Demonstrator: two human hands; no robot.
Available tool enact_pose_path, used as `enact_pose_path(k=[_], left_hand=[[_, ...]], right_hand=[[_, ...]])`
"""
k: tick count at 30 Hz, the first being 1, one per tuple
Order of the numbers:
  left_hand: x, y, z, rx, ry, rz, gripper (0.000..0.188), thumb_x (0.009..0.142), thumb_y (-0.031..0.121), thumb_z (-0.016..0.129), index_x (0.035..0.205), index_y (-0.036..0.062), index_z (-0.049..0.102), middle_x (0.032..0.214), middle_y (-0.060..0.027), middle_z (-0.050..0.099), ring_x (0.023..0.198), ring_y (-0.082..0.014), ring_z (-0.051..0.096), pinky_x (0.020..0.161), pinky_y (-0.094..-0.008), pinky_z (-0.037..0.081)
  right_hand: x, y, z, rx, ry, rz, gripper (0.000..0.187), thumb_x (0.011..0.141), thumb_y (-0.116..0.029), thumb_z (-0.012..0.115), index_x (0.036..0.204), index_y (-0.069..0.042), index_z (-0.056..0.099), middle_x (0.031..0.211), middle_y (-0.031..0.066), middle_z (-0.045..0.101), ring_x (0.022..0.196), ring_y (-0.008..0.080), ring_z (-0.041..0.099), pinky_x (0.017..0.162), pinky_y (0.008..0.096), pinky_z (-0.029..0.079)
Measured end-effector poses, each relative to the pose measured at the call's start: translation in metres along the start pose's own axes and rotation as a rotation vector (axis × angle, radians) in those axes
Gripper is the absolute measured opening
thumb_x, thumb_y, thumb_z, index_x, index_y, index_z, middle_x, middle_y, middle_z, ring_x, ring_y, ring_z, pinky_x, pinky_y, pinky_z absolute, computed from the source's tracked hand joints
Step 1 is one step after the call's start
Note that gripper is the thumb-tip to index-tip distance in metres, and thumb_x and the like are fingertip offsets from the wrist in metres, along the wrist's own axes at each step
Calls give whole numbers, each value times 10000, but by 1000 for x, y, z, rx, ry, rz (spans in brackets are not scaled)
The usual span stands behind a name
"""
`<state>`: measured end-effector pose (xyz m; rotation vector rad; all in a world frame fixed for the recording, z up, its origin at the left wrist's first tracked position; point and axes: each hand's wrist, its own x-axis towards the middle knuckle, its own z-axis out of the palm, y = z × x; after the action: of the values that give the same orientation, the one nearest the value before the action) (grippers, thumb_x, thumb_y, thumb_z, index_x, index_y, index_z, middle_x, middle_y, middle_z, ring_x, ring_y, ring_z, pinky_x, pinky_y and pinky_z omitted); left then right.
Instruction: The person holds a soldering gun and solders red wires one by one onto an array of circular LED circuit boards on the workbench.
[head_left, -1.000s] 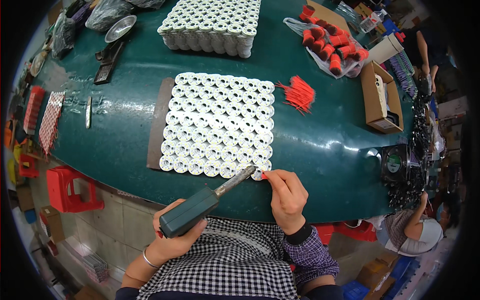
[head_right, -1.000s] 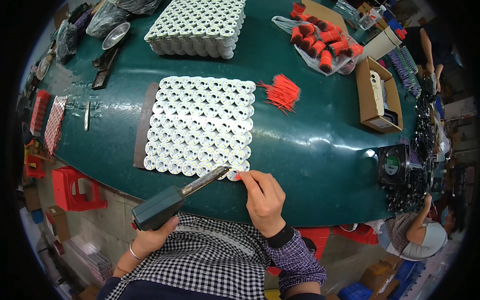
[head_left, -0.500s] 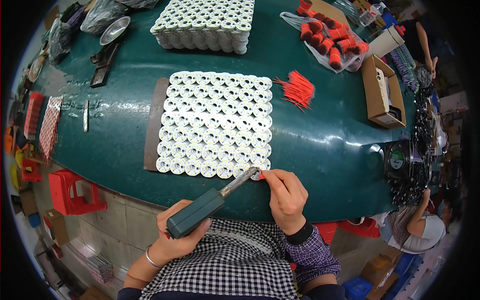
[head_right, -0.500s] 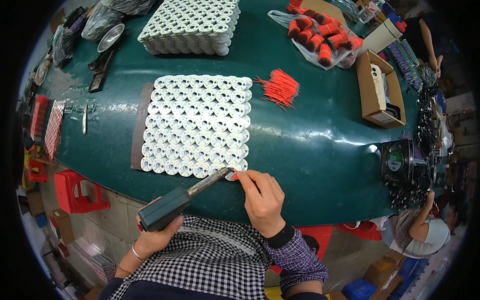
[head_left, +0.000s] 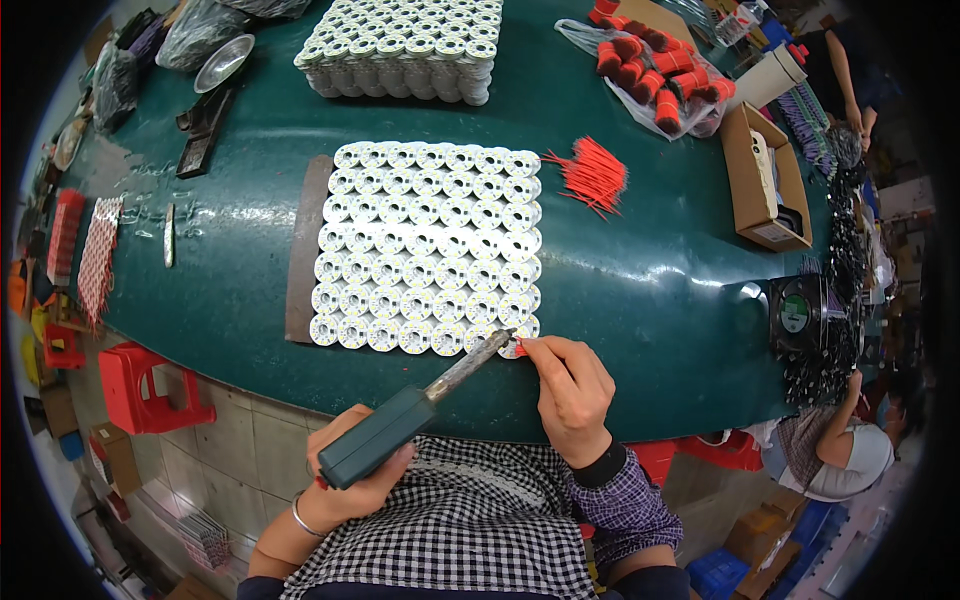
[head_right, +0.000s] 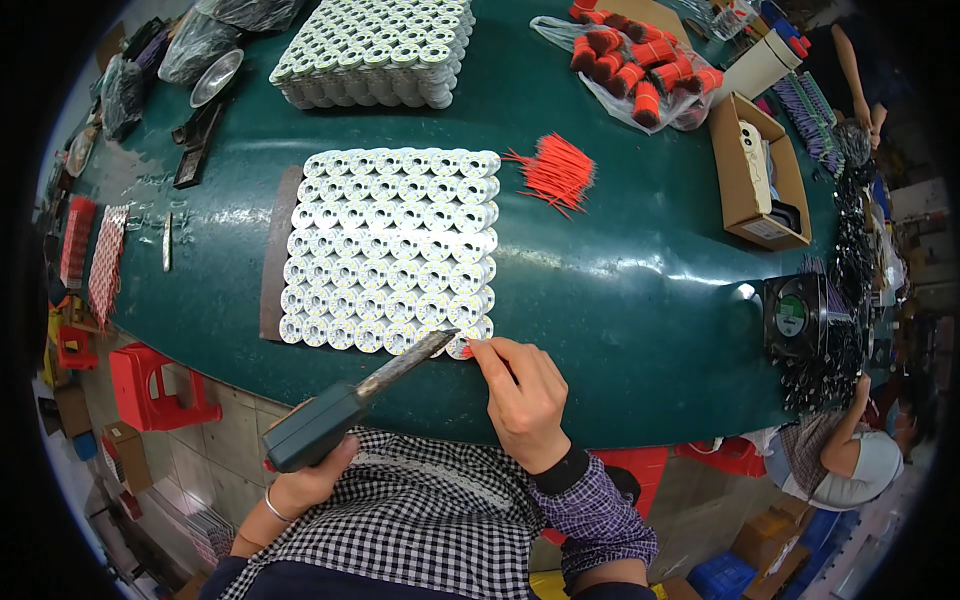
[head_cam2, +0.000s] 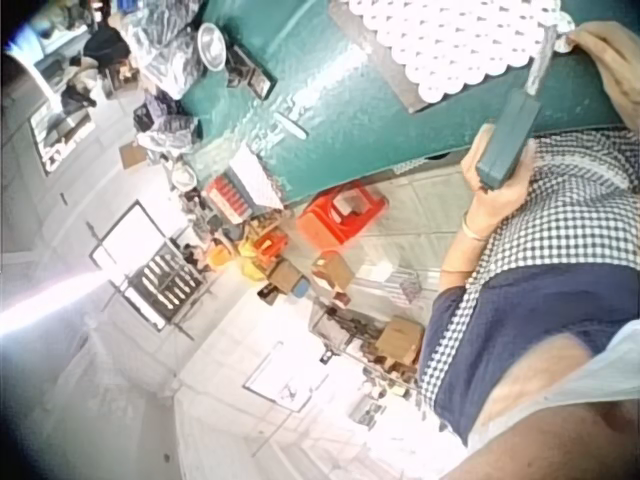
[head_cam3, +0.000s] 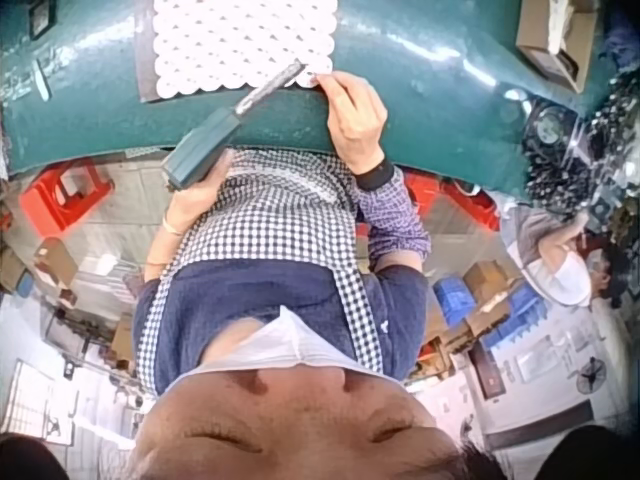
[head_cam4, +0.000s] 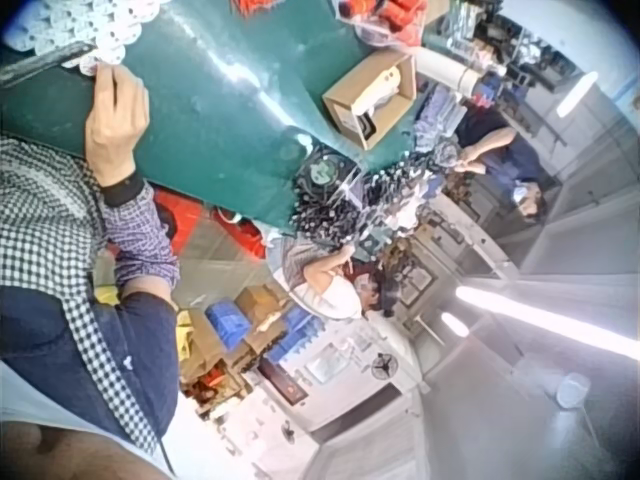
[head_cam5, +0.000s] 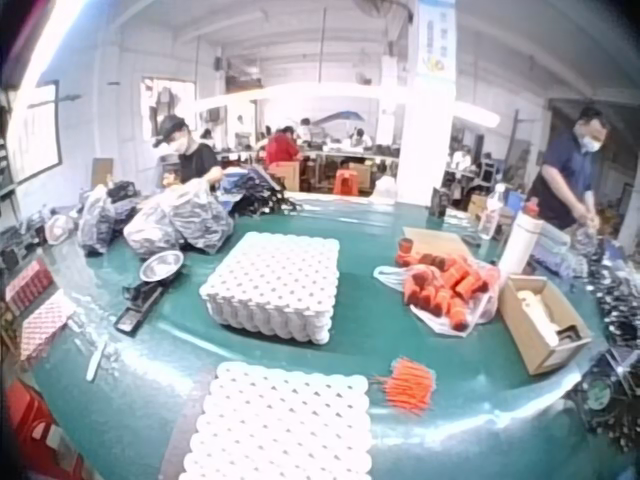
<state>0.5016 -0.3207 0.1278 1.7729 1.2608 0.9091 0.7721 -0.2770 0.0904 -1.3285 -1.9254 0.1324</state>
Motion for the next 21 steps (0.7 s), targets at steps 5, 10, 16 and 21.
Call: enact_pose_path(k=[5, 10, 16, 21], left_hand=[[-13, 0, -3, -89, 10, -181, 284, 773, 58, 815, 1014, -53, 712, 854, -133, 700, 665, -199, 678, 579, -293, 532], [-10, -1, -3, -20, 20, -92, 291, 784, 63, 807, 1034, -54, 713, 900, -144, 718, 705, -199, 701, 614, -288, 552], [-5, 5, -9, 3, 4, -66, 298, 781, 46, 809, 1041, -58, 710, 928, -148, 724, 745, -210, 717, 653, -296, 571], [-4, 5, -8, -21, 8, -50, 273, 779, 24, 810, 1017, -63, 711, 961, -153, 725, 796, -231, 722, 688, -311, 579]], right_hand=[[0, -2, 0, -7, -7, 6, 332, 719, 100, 708, 1038, 9, 720, 939, 110, 684, 751, 245, 649, 630, 345, 505], [4, -5, -2, -54, 39, -21, 301, 730, 80, 715, 1021, 5, 727, 948, 102, 695, 829, 251, 673, 730, 366, 546], [4, -9, -6, -101, 39, -93, 286, 739, 47, 717, 1017, -13, 741, 949, 82, 710, 865, 252, 674, 786, 391, 553], [3, -9, -1, -60, -7, -93, 306, 710, 43, 710, 1012, -1, 733, 953, 92, 694, 839, 268, 653, 755, 392, 546]])
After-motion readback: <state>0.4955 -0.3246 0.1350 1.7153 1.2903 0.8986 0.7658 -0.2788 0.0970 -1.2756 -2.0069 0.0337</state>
